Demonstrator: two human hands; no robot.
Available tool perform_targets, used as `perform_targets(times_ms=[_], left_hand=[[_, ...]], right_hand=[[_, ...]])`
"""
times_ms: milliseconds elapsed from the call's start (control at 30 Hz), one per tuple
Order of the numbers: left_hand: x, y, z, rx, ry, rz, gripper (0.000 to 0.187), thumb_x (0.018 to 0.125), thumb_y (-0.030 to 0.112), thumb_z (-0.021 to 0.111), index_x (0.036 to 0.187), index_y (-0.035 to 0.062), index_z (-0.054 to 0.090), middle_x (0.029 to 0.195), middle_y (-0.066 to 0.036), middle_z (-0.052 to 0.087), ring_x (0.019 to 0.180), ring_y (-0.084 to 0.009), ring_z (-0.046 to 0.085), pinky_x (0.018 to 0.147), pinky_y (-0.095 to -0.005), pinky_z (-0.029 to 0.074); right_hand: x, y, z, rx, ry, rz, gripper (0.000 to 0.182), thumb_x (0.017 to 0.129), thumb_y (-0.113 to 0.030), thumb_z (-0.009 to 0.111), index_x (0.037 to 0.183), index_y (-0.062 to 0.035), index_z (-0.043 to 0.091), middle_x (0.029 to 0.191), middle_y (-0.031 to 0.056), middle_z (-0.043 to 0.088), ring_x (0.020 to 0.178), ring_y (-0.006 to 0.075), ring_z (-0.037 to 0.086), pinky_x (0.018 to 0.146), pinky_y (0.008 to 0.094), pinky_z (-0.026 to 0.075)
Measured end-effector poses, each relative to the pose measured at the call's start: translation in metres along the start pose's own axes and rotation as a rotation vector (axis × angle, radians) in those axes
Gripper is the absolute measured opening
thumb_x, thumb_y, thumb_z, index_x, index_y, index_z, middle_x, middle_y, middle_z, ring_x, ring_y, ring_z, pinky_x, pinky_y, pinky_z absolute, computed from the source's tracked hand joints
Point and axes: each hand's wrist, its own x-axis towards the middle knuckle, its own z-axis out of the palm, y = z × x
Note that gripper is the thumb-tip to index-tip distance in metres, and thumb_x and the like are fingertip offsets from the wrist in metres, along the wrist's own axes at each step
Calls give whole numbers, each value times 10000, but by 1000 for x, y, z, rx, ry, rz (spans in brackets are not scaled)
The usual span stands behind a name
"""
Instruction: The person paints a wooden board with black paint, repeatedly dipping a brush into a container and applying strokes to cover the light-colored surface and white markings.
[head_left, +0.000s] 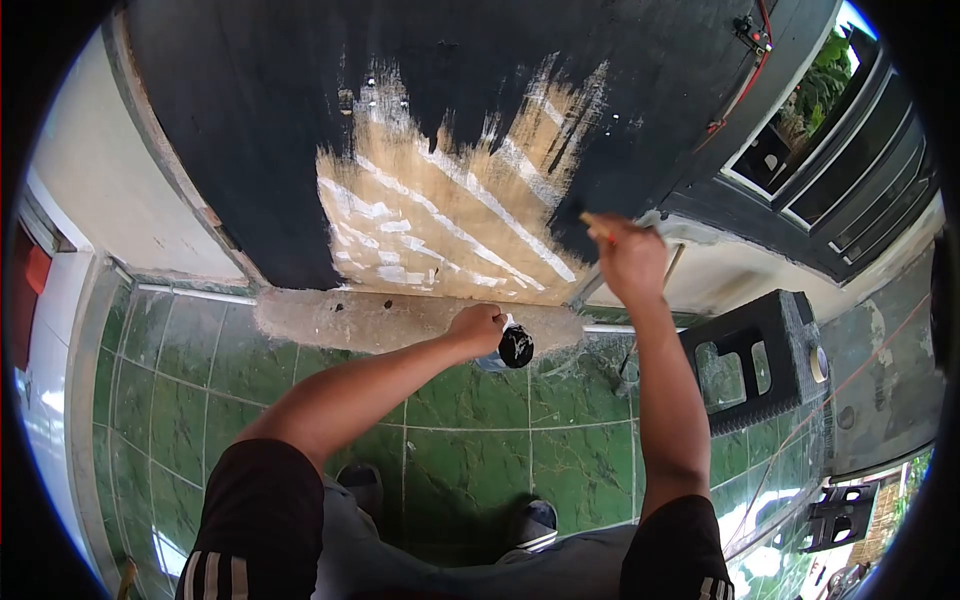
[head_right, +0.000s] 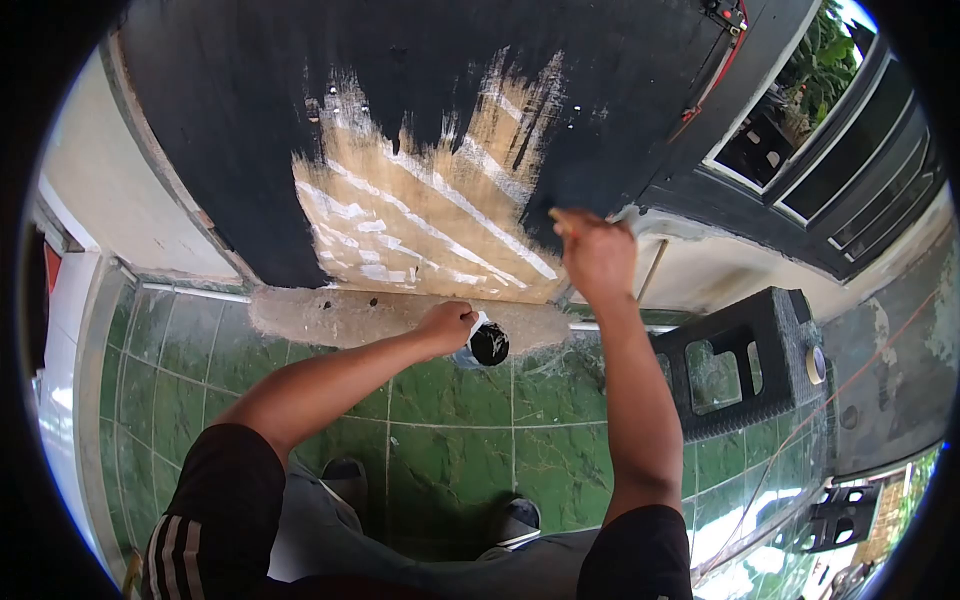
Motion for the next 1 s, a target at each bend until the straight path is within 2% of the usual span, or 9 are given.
perform_targets(times_ms=[100, 200, 300, 467, 567, 633, 800, 933, 1000], left_hand=[[-1, 1, -2, 0, -17, -16, 355, 1022, 345, 598, 961, 23, 736, 968, -249, 732, 947, -456, 699, 838, -542, 534], [2, -6, 3, 10, -13, -15, 359, 1023, 345, 597, 952, 20, 732, 955, -250, 730, 942, -457, 699, 836, -542, 534], [0, -3, 3, 13, -36, -35, 358, 1026, 341, 594, 957, 18, 732, 956, -252, 730, 943, -458, 698, 837, -542, 534], [0, -1, 1, -2, -23, -15, 355, 1035, 330, 594, 953, 9, 719, 928, -259, 716, 897, -452, 695, 800, -537, 520], [0, -2, 3, -20, -9, 3, 353, 1040, 322, 594, 939, 4, 708, 913, -259, 710, 874, -446, 693, 783, -534, 514], [0, -1, 4, -17, -9, 6, 348, 1040, 315, 592, 938, 3, 708, 920, -258, 710, 879, -446, 692, 787, -532, 514], [0, -3, 3, -21, -67, -42, 334, 1037, 304, 590, 962, 3, 715, 941, -262, 709, 897, -453, 686, 791, -528, 513], [1, -13, 10, -15, -31, -18, 328, 1036, 306, 589, 964, 14, 720, 929, -250, 718, 890, -451, 693, 785, -530, 519], [1, -10, 7, 4, -41, -32, 335, 1037, 332, 593, 966, 32, 724, 914, -233, 731, 891, -434, 708, 783, -531, 530]], right_hand=[[7, -10, -21, -217, 349, -105, 202, 889, -119, 782, 1091, -108, 784, 1085, 38, 792, 711, 214, 721, 683, 365, 499], [-12, -6, -8, -305, 461, -190, 174, 919, -92, 723, 1084, -114, 776, 1148, 14, 767, 691, 183, 705, 645, 360, 471], [-65, 10, 48, -381, -1, -154, 226, 924, -63, 663, 1122, -100, 765, 1181, 18, 741, 689, 167, 703, 676, 359, 504], [-113, 16, 96, -139, -335, -55, 297, 888, -34, 619, 1146, -98, 753, 1129, 30, 753, 705, 240, 727, 737, 391, 576], [-74, 25, 73, -199, -397, 65, 261, 897, -62, 650, 1123, -121, 765, 1063, 19, 774, 732, 274, 735, 728, 406, 578], [-26, 15, 13, -33, -134, 76, 220, 889, -119, 720, 1103, -118, 770, 1029, 25, 786, 755, 275, 741, 730, 427, 575], [17, 6, -44, -234, 537, -58, 207, 884, -84, 750, 1087, -116, 773, 1098, 21, 786, 763, 228, 724, 668, 372, 499], [-26, 40, 4, -247, 413, -266, 283, 832, -1, 710, 1084, -114, 776, 1133, 4, 778, 726, 159, 709, 641, 345, 469], [-74, 46, 40, -326, 181, -186, 284, 807, -8, 675, 1062, -93, 770, 1177, -2, 776, 674, 164, 711, 638, 345, 492]])
